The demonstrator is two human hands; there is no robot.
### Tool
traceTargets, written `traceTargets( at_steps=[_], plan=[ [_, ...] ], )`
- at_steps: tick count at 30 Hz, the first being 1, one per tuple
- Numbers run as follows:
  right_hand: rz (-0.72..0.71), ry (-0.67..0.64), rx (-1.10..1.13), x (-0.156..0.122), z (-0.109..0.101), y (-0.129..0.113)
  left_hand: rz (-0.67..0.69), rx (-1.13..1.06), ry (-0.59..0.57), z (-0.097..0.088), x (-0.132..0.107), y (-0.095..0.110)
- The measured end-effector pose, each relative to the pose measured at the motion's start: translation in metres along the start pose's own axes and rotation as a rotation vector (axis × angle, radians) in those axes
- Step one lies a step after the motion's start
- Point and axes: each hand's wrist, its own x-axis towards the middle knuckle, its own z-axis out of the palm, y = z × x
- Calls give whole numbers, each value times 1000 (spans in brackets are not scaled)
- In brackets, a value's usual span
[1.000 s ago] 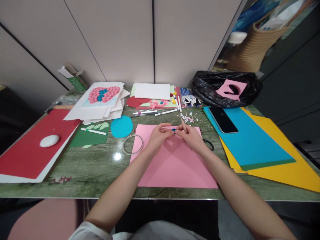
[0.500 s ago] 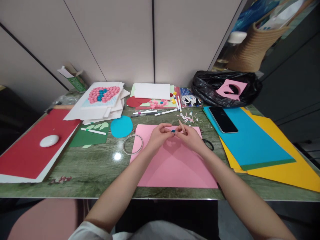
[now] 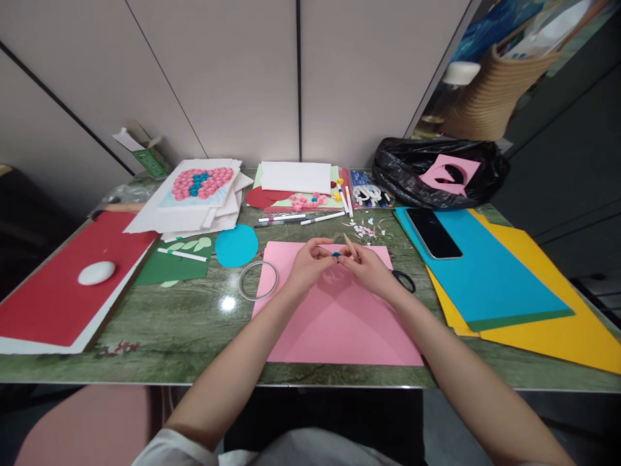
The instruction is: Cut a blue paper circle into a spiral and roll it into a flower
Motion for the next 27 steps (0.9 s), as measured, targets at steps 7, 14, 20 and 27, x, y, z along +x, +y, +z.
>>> traceTargets(
  at_steps=[7,14,20,27],
  plan=[
    [-1,57,3,2,-2,-1,-23,-60,11,0,0,0],
    [18,7,-43,1,-5,0,-48,-70,-1,-1,-1,3],
    [8,-16,-68,2,-5,2,-43,-19,0,-1,-1,4],
    [14,52,-72,2,-4,5,-65,-13,-29,2,-3,4]
  ],
)
